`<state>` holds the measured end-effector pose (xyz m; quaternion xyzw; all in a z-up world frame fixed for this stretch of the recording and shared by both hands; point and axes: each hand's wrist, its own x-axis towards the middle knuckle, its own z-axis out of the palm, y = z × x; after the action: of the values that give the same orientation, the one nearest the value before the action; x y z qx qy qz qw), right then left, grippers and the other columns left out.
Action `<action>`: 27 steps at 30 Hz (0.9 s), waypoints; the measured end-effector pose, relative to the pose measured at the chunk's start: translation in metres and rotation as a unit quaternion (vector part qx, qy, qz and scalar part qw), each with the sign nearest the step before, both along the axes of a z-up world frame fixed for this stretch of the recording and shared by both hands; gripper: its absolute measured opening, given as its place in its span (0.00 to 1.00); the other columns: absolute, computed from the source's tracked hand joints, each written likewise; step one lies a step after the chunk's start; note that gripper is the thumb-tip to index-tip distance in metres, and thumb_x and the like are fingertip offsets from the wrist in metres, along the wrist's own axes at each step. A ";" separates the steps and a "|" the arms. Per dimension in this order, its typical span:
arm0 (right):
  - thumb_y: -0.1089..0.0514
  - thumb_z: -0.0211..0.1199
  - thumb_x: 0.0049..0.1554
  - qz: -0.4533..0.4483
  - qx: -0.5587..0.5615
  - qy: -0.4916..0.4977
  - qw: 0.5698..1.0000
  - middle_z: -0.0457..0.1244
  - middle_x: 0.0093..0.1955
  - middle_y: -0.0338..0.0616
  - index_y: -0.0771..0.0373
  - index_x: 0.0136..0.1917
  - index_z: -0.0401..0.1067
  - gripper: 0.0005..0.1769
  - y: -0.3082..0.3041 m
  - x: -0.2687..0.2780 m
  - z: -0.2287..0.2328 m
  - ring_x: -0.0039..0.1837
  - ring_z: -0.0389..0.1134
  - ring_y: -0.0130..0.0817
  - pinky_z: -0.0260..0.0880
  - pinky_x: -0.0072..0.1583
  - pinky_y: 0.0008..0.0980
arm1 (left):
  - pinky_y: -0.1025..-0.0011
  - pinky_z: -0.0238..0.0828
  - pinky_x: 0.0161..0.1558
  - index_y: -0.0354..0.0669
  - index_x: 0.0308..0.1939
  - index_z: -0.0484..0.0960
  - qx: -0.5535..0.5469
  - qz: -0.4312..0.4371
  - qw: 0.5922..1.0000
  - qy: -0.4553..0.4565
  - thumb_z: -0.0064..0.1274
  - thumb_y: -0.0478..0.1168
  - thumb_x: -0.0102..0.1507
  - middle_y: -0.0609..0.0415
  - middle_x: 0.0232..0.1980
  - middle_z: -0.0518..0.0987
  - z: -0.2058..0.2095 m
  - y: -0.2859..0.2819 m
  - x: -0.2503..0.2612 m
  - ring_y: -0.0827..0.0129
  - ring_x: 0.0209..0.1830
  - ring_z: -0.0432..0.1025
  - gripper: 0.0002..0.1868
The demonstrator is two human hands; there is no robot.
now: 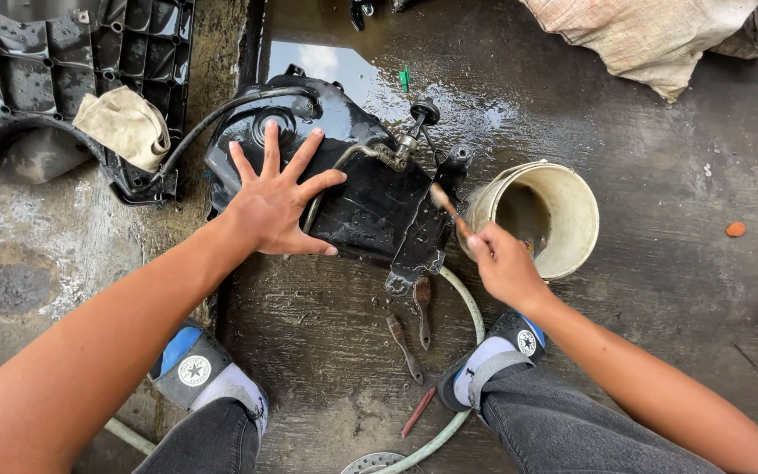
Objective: Cleaning a motorcycle component using a brush and soapy water
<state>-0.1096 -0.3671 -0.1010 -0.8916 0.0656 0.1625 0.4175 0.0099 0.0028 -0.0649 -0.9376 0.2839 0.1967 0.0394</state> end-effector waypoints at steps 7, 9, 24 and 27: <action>0.51 0.57 0.62 0.017 -0.045 0.033 0.998 0.62 0.28 0.61 0.61 0.43 0.72 0.12 0.010 -0.017 0.003 0.35 0.66 0.59 0.61 0.42 0.51 | 0.13 0.31 0.62 0.84 0.74 0.51 0.000 -0.004 1.000 0.006 0.49 0.86 0.43 0.60 0.85 0.28 0.003 -0.001 -0.002 0.26 0.79 0.22 0.58; 0.51 0.52 0.65 -0.019 -0.030 0.014 0.999 0.62 0.26 0.56 0.62 0.42 0.69 0.15 0.012 -0.006 0.005 0.33 0.65 0.56 0.63 0.41 0.48 | 0.13 0.31 0.62 0.84 0.74 0.51 -0.001 -0.002 1.000 -0.004 0.49 0.86 0.41 0.60 0.85 0.29 0.002 0.001 -0.001 0.26 0.79 0.23 0.58; 0.43 0.52 0.63 0.053 -0.120 0.027 0.991 0.66 0.31 0.59 0.55 0.43 0.72 0.18 0.013 -0.032 0.021 0.45 0.71 0.63 0.67 0.47 0.57 | 0.15 0.31 0.63 0.85 0.74 0.50 0.007 0.005 1.000 0.011 0.49 0.86 0.41 0.61 0.85 0.28 0.009 -0.001 0.001 0.28 0.79 0.23 0.58; 0.49 0.48 0.67 0.116 -0.124 0.038 0.985 0.64 0.25 0.44 0.56 0.39 0.73 0.19 0.005 -0.033 0.023 0.31 0.69 0.40 0.69 0.39 0.35 | 0.14 0.31 0.63 0.85 0.74 0.50 0.016 0.001 1.000 0.011 0.48 0.87 0.41 0.60 0.85 0.28 0.009 -0.001 0.001 0.27 0.79 0.23 0.59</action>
<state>-0.1423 -0.3620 -0.0775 -0.9313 -0.0026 0.2341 0.2792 0.0114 0.0013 -0.0560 -0.9350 0.2799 0.2116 0.0505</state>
